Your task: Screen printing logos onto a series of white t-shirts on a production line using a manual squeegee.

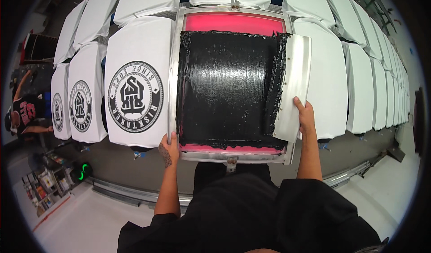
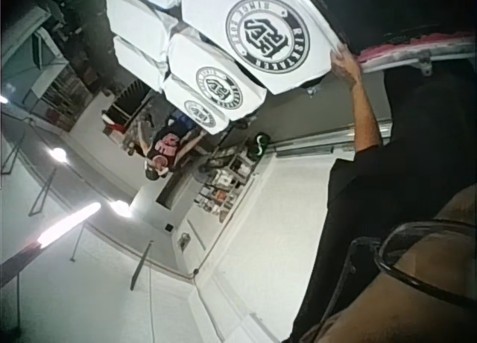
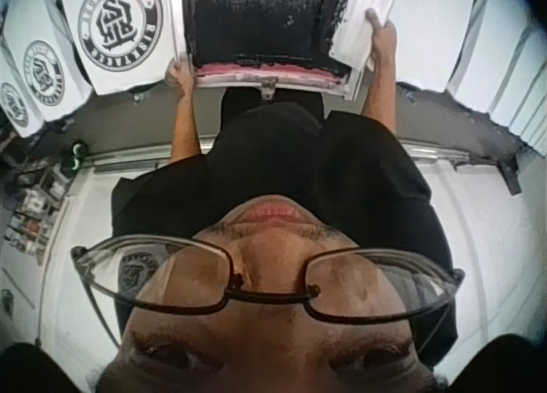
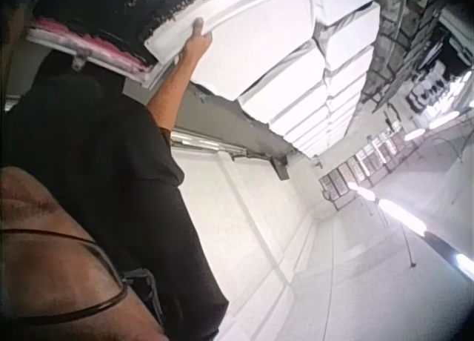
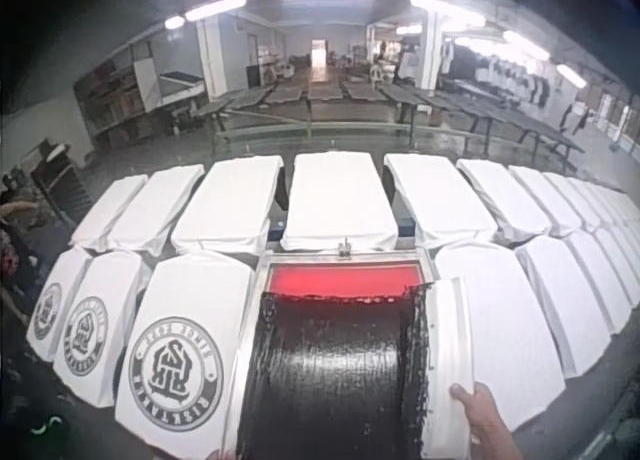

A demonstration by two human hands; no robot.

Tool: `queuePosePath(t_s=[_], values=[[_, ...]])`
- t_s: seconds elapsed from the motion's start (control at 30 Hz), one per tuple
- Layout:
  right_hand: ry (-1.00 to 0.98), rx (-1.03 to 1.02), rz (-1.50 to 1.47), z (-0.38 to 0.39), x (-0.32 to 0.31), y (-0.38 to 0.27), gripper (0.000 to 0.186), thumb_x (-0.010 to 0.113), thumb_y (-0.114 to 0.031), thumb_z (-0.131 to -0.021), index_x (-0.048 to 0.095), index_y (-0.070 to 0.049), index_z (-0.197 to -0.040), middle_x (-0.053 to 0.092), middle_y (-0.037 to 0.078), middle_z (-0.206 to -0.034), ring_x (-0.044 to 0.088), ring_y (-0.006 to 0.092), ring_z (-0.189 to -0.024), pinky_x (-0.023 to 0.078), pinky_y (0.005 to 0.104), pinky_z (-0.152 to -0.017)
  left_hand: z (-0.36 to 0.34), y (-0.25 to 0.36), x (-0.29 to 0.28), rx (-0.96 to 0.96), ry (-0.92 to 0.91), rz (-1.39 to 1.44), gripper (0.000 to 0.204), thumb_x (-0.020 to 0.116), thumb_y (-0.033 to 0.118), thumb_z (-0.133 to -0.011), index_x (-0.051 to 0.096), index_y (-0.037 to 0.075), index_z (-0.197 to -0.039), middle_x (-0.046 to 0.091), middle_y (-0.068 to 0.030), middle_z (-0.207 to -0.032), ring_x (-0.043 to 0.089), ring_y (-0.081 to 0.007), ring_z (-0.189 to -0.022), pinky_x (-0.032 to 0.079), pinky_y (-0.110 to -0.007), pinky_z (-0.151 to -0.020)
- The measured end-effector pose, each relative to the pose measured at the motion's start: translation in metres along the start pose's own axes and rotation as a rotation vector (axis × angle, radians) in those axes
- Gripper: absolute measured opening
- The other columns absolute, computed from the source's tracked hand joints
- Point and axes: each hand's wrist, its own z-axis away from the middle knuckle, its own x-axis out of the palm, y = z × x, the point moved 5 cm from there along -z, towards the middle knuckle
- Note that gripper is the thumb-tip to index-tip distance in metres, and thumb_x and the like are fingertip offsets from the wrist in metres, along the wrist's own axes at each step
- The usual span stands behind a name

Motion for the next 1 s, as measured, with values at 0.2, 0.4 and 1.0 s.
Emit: queuePosePath(t_s=[0.2, 0.4, 1.0], values=[[-0.144, 0.025, -0.018, -0.044, -0.025, 0.021, 0.048, 0.073, -0.037, -0.095, 0.065, 0.004, -0.117, 0.071, 0.01, -0.099, 0.067, 0.0168, -0.083, 0.056, 0.0331, -0.076, 0.028, -0.004, 0.038, -0.076, -0.038, -0.02, 0.059, 0.062, 0.055, -0.096, 0.07, -0.002, -0.108, 0.071, -0.019, -0.087, 0.068, -0.0331, -0.08, 0.053, -0.045, -0.077], [-0.292, -0.148, 0.407, -0.042, 0.002, -0.044, 0.048, 0.079, -0.035, -0.087, 0.069, 0.005, -0.111, 0.073, 0.011, -0.096, 0.068, 0.0174, -0.084, 0.055, 0.0347, -0.077, 0.079, 0.067, 0.002, 0.554, 0.4, -0.344, 0.032, 0.065, 0.033, -0.099, 0.067, 0.004, -0.11, 0.068, -0.0166, -0.093, 0.067, -0.0292, -0.078, 0.053, -0.042, -0.074], [-0.271, -1.358, 1.331, -0.029, 0.163, -0.092, 0.044, 0.076, -0.009, -0.067, 0.063, -0.01, -0.109, 0.066, 0.007, -0.096, 0.064, 0.026, -0.094, 0.043, 0.0421, -0.094, 0.242, 0.018, 0.109, -0.305, -0.542, 0.48, 0.02, 0.074, 0.016, -0.094, 0.073, 0.001, -0.108, 0.07, -0.0006, -0.091, 0.062, -0.0072, -0.082, 0.051, -0.025, -0.075]])
